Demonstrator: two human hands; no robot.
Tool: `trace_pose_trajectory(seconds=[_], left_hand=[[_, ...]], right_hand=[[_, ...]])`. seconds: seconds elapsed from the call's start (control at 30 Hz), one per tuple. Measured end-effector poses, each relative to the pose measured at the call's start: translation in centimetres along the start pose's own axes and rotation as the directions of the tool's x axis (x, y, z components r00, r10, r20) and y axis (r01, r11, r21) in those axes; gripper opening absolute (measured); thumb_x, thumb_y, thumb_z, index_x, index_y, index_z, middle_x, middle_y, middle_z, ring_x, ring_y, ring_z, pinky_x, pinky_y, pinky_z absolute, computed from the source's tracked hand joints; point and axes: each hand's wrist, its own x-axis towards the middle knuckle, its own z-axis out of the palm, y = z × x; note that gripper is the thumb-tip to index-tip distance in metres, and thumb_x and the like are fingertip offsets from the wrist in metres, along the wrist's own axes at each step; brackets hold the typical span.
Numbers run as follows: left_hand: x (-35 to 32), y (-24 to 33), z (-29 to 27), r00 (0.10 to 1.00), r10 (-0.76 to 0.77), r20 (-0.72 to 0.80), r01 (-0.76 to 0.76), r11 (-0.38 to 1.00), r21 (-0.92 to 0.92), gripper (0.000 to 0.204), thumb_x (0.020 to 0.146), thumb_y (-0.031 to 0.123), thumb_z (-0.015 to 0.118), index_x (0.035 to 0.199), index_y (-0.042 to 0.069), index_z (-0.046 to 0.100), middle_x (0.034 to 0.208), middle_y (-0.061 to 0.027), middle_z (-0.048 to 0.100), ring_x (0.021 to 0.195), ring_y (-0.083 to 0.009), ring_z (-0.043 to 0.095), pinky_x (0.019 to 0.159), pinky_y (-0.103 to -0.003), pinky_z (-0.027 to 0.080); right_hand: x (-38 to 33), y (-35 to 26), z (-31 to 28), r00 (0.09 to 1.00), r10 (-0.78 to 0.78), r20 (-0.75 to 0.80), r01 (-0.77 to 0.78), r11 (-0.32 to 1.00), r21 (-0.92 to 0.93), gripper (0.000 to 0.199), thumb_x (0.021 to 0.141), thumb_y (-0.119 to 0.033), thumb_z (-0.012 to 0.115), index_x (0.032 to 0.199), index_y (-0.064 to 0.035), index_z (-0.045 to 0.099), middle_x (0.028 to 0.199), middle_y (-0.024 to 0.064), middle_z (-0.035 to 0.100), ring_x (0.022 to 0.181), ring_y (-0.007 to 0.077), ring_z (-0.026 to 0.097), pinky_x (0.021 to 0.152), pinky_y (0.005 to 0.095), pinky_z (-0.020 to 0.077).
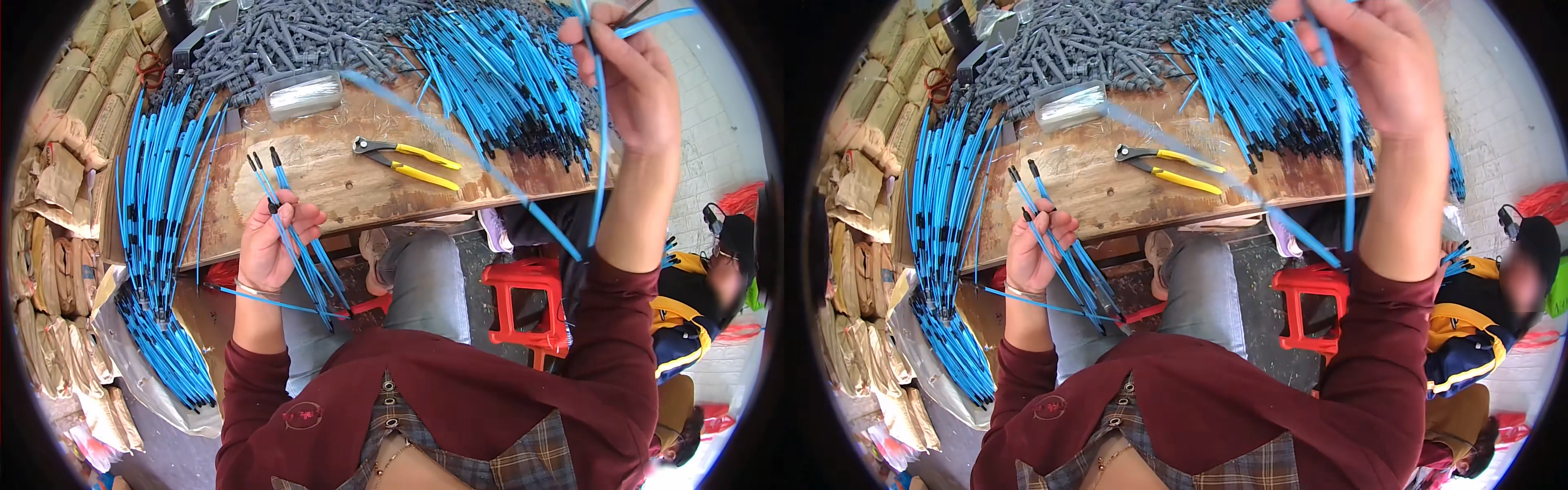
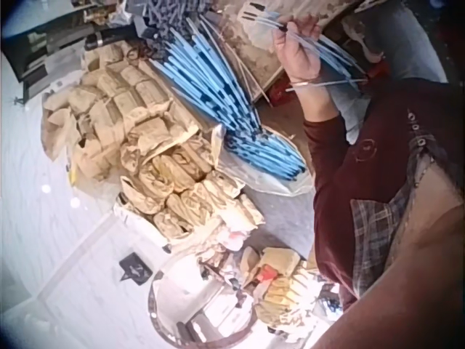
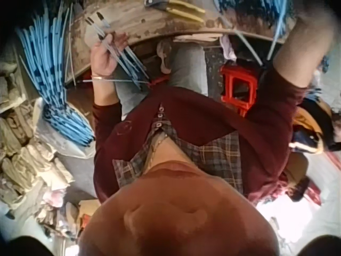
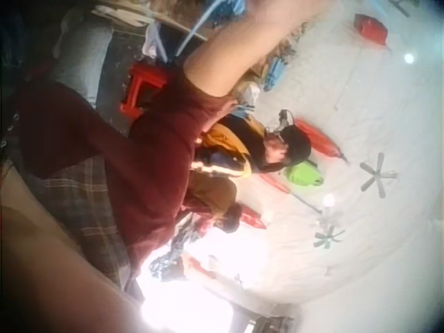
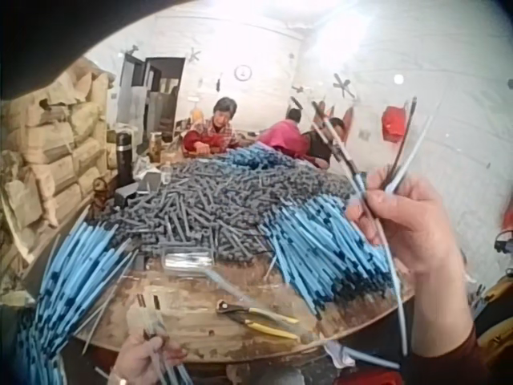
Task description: The person gathers umbrella ribs, threads a wire through their ends, and attaches them to a plastic hub before tightening and trimming the wire with pliers.
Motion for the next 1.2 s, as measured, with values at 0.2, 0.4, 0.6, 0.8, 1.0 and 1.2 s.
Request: trace_pose_trajectory(seconds=[0.2, 0.4, 0.6, 0.8, 1.0, 1.2], left_hand=[[1.1, -0.8, 2.9, 0.995, 0.100, -0.030, -0.098, 0.994, 0.049, 0.023, 0.085, 0.010, 0.056, 0.108, 0.005, 0.053, 0.099, -0.0157, 0.063, 0.094, -0.0307, 0.061, 0.081, -0.038, 0.051], [1.5, -1.6, 4.1, 0.947, 0.314, -0.073, -0.309, 0.949, 0.067, 0.026, 0.082, 0.009, 0.061, 0.106, 0.005, 0.052, 0.091, -0.0119, 0.062, 0.086, -0.0263, 0.062, 0.079, -0.037, 0.051], [1.4, -2.0, 4.4, 0.928, 0.345, -0.139, -0.303, 0.919, 0.254, 0.024, 0.081, 0.009, 0.062, 0.102, 0.005, 0.053, 0.081, -0.0086, 0.060, 0.073, -0.0183, 0.060, 0.066, -0.031, 0.049], [0.6, -0.2, 4.4, 0.972, 0.230, -0.047, -0.226, 0.971, 0.082, 0.023, 0.081, 0.009, 0.061, 0.102, 0.004, 0.053, 0.079, -0.0078, 0.060, 0.063, -0.0161, 0.056, 0.060, -0.026, 0.046], [0.5, -0.2, 4.1, 0.962, 0.258, -0.095, -0.219, 0.928, 0.303, 0.027, 0.081, 0.009, 0.060, 0.106, 0.004, 0.051, 0.074, -0.0086, 0.058, 0.054, -0.0178, 0.052, 0.054, -0.028, 0.043], [-0.6, -0.1, 3.3, 0.966, 0.257, -0.003, -0.242, 0.913, 0.328, 0.033, 0.079, 0.010, 0.062, 0.110, 0.005, 0.050, 0.068, -0.0096, 0.057, 0.049, -0.0167, 0.050, 0.048, -0.027, 0.041]], right_hand=[[-4.2, 4.1, 13.1, 0.896, 0.103, 0.433, -0.326, 0.815, 0.480, 0.012, 0.084, -0.011, 0.056, 0.089, -0.0016, 0.053, 0.081, 0.0099, 0.064, 0.061, 0.0091, 0.056, 0.054, 0.0221, 0.0461], [-8.6, 5.3, 19.5, 0.911, 0.172, 0.376, -0.309, 0.888, 0.341, 0.010, 0.082, -0.008, 0.059, 0.086, -0.0007, 0.053, 0.074, 0.0039, 0.059, 0.063, 0.0071, 0.056, 0.053, 0.0201, 0.0458], [-9.8, 7.4, 19.7, 0.957, 0.138, 0.257, -0.234, 0.887, 0.397, 0.016, 0.078, -0.006, 0.063, 0.091, -0.0006, 0.055, 0.078, 0.0051, 0.059, 0.066, 0.0126, 0.059, 0.057, 0.0255, 0.0482], [-7.2, 11.2, 15.7, 0.716, -0.355, 0.601, 0.294, 0.934, 0.201, 0.024, 0.075, -0.010, 0.065, 0.096, -0.0027, 0.059, 0.087, 0.0103, 0.062, 0.077, 0.0260, 0.061, 0.068, 0.0335, 0.0485], [1.7, 16.7, 9.3, 0.935, 0.001, 0.354, 0.197, 0.828, -0.525, 0.020, 0.079, -0.018, 0.060, 0.094, -0.0042, 0.063, 0.085, 0.0145, 0.063, 0.077, 0.0297, 0.061, 0.068, 0.0364, 0.0491], [10.6, 21.3, 5.2, 0.995, -0.054, -0.085, -0.042, 0.543, -0.839, 0.016, 0.080, -0.017, 0.053, 0.087, -0.0112, 0.065, 0.084, 0.0152, 0.064, 0.079, 0.0335, 0.061, 0.070, 0.0426, 0.0499]])
